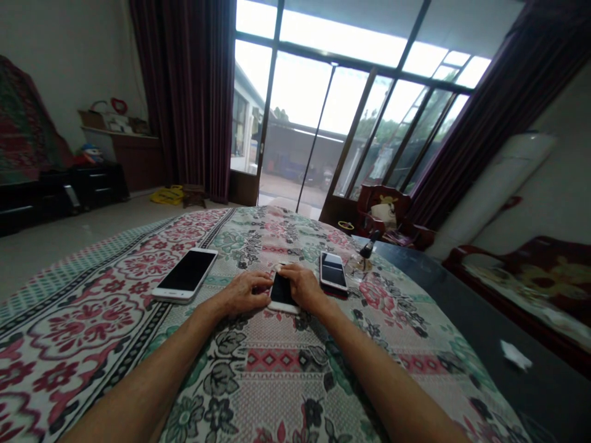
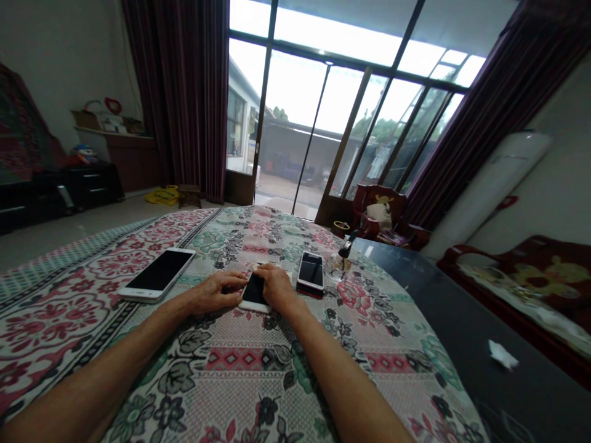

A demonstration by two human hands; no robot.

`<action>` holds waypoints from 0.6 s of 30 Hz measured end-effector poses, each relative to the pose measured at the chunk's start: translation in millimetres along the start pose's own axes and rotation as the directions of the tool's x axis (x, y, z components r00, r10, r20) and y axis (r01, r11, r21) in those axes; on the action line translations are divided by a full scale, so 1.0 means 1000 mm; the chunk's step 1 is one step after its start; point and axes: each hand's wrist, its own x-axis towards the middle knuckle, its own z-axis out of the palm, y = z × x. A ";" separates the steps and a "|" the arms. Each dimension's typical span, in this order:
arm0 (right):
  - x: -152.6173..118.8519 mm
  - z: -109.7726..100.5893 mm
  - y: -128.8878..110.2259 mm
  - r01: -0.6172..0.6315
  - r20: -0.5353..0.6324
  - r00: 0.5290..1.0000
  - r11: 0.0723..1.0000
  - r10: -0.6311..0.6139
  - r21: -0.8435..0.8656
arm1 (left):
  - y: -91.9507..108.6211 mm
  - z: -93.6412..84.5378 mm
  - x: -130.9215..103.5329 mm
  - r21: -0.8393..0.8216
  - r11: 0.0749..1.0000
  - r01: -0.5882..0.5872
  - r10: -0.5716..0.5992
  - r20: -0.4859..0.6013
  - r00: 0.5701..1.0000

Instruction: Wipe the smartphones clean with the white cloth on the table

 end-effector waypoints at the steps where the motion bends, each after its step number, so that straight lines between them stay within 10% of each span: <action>1: -0.005 0.000 -0.001 0.000 -0.015 1.000 1.000 0.001 0.023 | -0.001 0.001 0.000 -0.004 1.000 -0.010 0.010 -0.017 1.000; 18: -0.065 -0.006 -0.028 0.162 -0.046 0.987 0.963 -0.156 0.215 | -0.005 -0.007 -0.007 0.038 0.995 0.088 -0.091 0.090 0.992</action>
